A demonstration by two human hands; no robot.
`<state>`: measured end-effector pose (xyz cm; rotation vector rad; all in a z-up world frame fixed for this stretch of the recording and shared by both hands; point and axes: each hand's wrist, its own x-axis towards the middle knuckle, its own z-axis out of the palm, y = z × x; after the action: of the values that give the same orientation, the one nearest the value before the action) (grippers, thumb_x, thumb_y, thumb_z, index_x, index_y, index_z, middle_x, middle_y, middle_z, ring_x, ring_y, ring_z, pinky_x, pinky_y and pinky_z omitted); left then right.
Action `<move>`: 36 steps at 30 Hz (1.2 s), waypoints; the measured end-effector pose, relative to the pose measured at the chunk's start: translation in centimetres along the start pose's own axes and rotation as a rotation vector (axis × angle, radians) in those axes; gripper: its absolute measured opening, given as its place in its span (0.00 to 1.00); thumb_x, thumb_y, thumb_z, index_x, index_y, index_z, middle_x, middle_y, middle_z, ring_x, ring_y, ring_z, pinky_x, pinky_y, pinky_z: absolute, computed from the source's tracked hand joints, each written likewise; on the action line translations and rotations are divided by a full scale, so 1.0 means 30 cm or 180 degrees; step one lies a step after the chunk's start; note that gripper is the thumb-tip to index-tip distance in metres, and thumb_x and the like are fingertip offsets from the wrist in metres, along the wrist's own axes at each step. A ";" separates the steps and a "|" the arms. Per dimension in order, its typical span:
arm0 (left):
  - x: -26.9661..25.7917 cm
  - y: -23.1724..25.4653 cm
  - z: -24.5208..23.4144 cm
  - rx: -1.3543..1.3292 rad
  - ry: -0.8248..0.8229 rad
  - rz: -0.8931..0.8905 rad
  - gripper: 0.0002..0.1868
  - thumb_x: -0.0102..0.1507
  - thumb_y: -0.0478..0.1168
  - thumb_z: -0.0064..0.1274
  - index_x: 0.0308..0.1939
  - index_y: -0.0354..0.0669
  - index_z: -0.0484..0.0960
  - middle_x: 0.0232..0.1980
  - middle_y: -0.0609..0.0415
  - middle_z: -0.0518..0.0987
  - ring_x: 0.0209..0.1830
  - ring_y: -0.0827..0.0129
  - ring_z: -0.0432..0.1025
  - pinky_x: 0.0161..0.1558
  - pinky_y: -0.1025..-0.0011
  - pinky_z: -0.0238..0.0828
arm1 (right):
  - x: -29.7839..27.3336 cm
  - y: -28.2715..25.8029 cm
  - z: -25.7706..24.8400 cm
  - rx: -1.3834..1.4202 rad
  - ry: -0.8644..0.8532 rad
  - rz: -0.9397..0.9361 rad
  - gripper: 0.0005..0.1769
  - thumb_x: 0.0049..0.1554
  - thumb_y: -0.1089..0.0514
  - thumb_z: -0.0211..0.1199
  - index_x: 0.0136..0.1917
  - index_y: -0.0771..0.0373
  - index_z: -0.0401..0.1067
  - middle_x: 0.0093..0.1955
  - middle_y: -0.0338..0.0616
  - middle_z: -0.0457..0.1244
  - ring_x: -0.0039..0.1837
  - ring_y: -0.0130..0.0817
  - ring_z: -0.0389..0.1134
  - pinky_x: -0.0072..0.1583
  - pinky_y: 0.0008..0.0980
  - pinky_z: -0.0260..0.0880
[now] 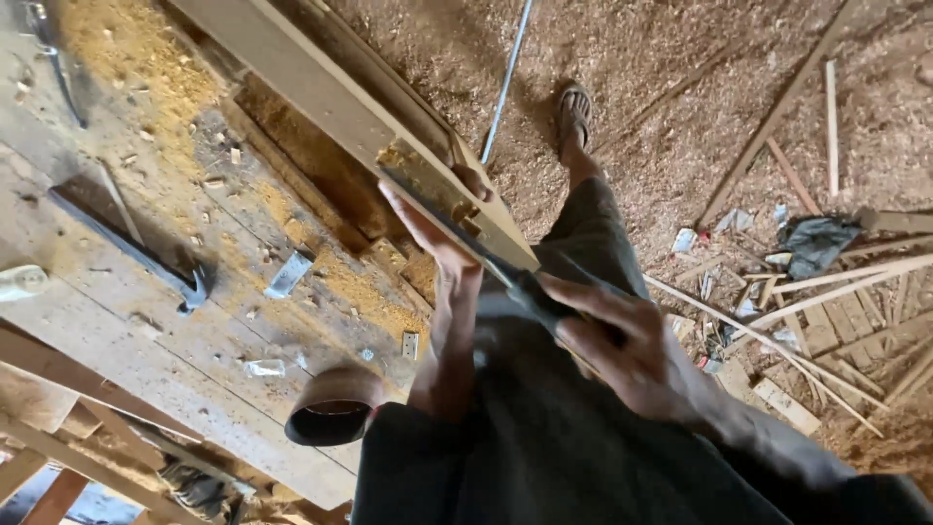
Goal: The person uses a chisel to carve a rectangular recess into a long wooden plank. They repeatedly reposition the plank and continue chiseling along its length to deepen and extend the cut.
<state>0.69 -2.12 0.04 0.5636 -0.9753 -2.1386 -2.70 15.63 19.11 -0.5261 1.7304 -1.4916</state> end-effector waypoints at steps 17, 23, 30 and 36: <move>-0.046 -0.012 0.029 0.0234 0.0234 -0.0107 0.17 0.72 0.58 0.35 0.53 0.52 0.57 0.27 0.50 0.71 0.19 0.66 0.71 0.20 0.73 0.70 | -0.042 -0.045 0.000 -0.0506 0.0217 0.1425 0.25 0.58 0.57 0.59 0.68 0.61 0.72 0.33 0.45 0.72 0.25 0.28 0.67 0.29 0.28 0.69; -0.079 -0.153 -0.104 -0.0999 -0.0087 -0.0219 0.23 0.76 0.54 0.40 0.72 0.52 0.60 0.56 0.47 0.81 0.34 0.59 0.82 0.30 0.64 0.88 | -0.192 -0.048 -0.051 -0.0983 0.0331 0.1889 0.26 0.54 0.58 0.64 0.67 0.55 0.76 0.69 0.39 0.72 0.63 0.26 0.75 0.60 0.30 0.74; 0.094 0.049 -0.010 0.2672 0.0093 0.1751 0.34 0.65 0.68 0.49 0.63 0.52 0.62 0.50 0.54 0.68 0.49 0.71 0.63 0.60 0.67 0.65 | -0.127 -0.094 -0.032 -0.2038 0.0378 -0.0318 0.25 0.59 0.59 0.64 0.69 0.65 0.68 0.57 0.55 0.69 0.38 0.29 0.71 0.40 0.27 0.70; 0.077 -0.007 -0.023 -0.0541 0.0560 -0.0375 0.20 0.75 0.55 0.33 0.55 0.44 0.67 0.40 0.50 0.83 0.22 0.62 0.80 0.17 0.72 0.83 | -0.157 -0.102 -0.025 -0.2607 0.0240 -0.0335 0.30 0.53 0.64 0.70 0.68 0.68 0.69 0.52 0.51 0.70 0.41 0.30 0.72 0.43 0.26 0.74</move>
<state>-0.47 -4.07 -0.77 0.7259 -0.6718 -2.2063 -0.91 18.89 23.40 -0.9885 2.3797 -0.8123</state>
